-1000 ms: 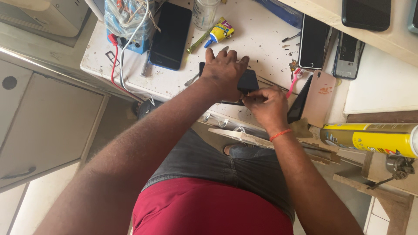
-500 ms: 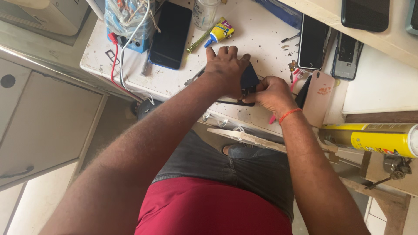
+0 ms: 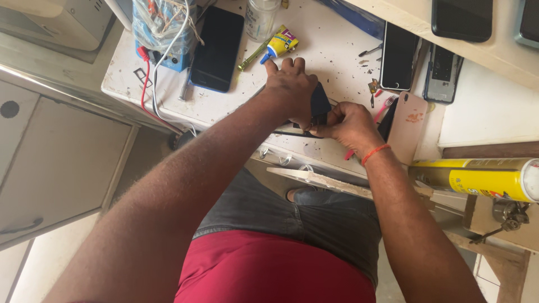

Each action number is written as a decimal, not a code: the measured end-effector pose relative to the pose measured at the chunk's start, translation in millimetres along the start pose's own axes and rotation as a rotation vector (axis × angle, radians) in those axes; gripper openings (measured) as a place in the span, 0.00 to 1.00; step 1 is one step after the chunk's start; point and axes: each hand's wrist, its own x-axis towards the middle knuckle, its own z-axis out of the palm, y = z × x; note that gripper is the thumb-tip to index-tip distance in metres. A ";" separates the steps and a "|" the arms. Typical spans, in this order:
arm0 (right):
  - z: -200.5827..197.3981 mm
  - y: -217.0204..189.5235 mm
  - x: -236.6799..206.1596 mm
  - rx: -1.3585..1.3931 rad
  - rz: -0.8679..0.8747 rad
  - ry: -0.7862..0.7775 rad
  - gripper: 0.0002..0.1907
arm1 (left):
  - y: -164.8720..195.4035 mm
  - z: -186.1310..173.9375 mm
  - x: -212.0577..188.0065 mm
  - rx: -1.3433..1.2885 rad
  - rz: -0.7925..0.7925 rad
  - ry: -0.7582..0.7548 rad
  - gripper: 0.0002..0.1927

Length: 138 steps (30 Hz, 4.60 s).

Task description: The person works on a smartphone at a cluttered repair bench. They pry open the back cover, manipulate the internal battery and components, then press the cover back on and reassemble the phone, handling other phones and tools on the bench.

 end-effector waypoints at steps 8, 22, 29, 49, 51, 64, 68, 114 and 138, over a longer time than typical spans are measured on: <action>0.1 5.4 -14.2 -0.134 -0.410 0.102 0.12 | 3.6 -2.5 1.9 0.013 -0.006 -0.019 0.54; -12.2 -6.0 -44.2 -0.626 -0.947 0.154 0.18 | 1.6 -3.0 3.0 0.032 -0.007 -0.030 0.56; -14.4 -3.8 -45.5 -0.679 -1.007 0.127 0.17 | -1.3 -4.0 3.6 0.035 0.013 -0.025 0.54; 5.9 -11.7 -52.6 -0.659 -0.990 0.261 0.01 | 0.6 -2.0 0.0 0.024 0.062 0.003 0.45; 9.9 -11.9 -55.0 -0.643 -0.963 0.270 0.04 | 0.6 -1.5 1.1 0.042 0.065 -0.004 0.46; 17.9 8.3 -57.2 -0.255 -0.777 0.453 0.12 | 5.5 -7.1 6.6 0.163 0.157 -0.007 0.49; 15.5 14.2 -60.7 -0.359 -0.803 0.463 0.11 | 7.0 -8.2 7.9 0.159 0.189 -0.025 0.49; 21.6 6.2 -64.2 -0.440 -0.790 0.429 0.08 | 1.7 -5.1 9.3 0.029 0.201 0.015 0.59; 36.4 -12.0 -57.2 -0.764 -0.773 0.392 0.06 | 4.7 -4.7 7.9 0.057 0.238 0.063 0.62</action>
